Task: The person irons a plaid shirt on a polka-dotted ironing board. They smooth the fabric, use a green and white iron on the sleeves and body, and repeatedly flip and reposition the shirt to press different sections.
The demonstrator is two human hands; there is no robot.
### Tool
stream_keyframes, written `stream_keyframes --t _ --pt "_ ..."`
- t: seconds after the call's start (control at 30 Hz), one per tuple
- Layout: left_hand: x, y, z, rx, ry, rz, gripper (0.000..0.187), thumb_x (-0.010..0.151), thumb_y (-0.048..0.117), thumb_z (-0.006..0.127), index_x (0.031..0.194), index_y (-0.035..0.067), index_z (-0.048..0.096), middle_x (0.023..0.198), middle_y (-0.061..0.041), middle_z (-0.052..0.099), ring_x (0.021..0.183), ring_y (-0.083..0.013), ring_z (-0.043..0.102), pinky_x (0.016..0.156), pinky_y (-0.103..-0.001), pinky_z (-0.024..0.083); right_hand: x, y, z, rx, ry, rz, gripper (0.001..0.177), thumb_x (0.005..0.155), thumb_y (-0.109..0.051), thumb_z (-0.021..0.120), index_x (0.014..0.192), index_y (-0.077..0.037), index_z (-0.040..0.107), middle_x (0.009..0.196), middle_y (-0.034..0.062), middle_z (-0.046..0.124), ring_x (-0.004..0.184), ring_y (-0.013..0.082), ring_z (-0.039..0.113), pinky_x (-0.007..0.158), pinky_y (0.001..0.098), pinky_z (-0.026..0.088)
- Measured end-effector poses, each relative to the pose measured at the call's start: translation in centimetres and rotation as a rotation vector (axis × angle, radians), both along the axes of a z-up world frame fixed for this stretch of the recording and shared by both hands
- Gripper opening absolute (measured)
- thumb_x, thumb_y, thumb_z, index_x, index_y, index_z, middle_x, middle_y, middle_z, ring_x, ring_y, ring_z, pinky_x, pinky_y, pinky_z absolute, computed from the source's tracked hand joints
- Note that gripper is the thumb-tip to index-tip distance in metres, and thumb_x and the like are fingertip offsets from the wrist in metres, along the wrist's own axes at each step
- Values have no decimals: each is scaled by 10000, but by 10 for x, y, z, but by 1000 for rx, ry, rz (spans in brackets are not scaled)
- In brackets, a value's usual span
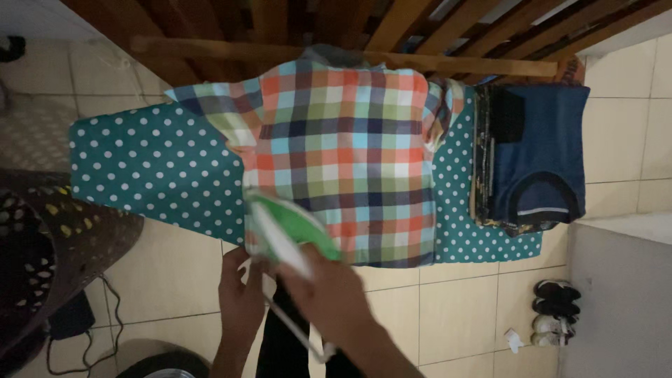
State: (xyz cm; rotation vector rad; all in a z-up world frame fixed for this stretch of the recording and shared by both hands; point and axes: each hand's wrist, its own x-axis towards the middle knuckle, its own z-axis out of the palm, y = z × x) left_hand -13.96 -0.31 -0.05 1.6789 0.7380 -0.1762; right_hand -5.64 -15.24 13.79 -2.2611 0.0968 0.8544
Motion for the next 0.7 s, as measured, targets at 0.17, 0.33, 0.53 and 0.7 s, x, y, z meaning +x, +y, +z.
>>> stream_keyframes --t 0.17,0.33,0.53,0.7 --pt "1 5 -2 140 107 -97 200 1036 221 565 1055 35 637 1015 -88 705 993 -207 677 967 -370 485 4 -63 6 -103 103 -232 498 966 -426 539 1260 -25 562 839 217 726 750 342 760 673 433 584" --pt "0 6 -1 169 61 -68 183 1034 195 576 1083 28 631 983 -110 679 904 -261 618 890 -395 494 5 -78 3 -37 167 -249 443 977 -403 550 1144 1 617 791 262 694 714 385 706 656 445 550" --pt "17 -3 33 497 -284 -28 221 1088 131 502 1229 -28 564 1191 -190 588 1098 -299 600 946 -391 496 4 -16 -10 75 68 -17 430 975 -434 587 1126 -32 602 855 227 715 828 419 702 697 478 537" --pt "59 -22 36 532 -282 -259 391 1101 256 455 1407 35 557 1437 -202 568 1330 -402 549 1153 -516 425 18 -19 2 -20 102 -56 436 974 -458 549 1152 -62 583 778 206 711 745 388 727 639 454 553"
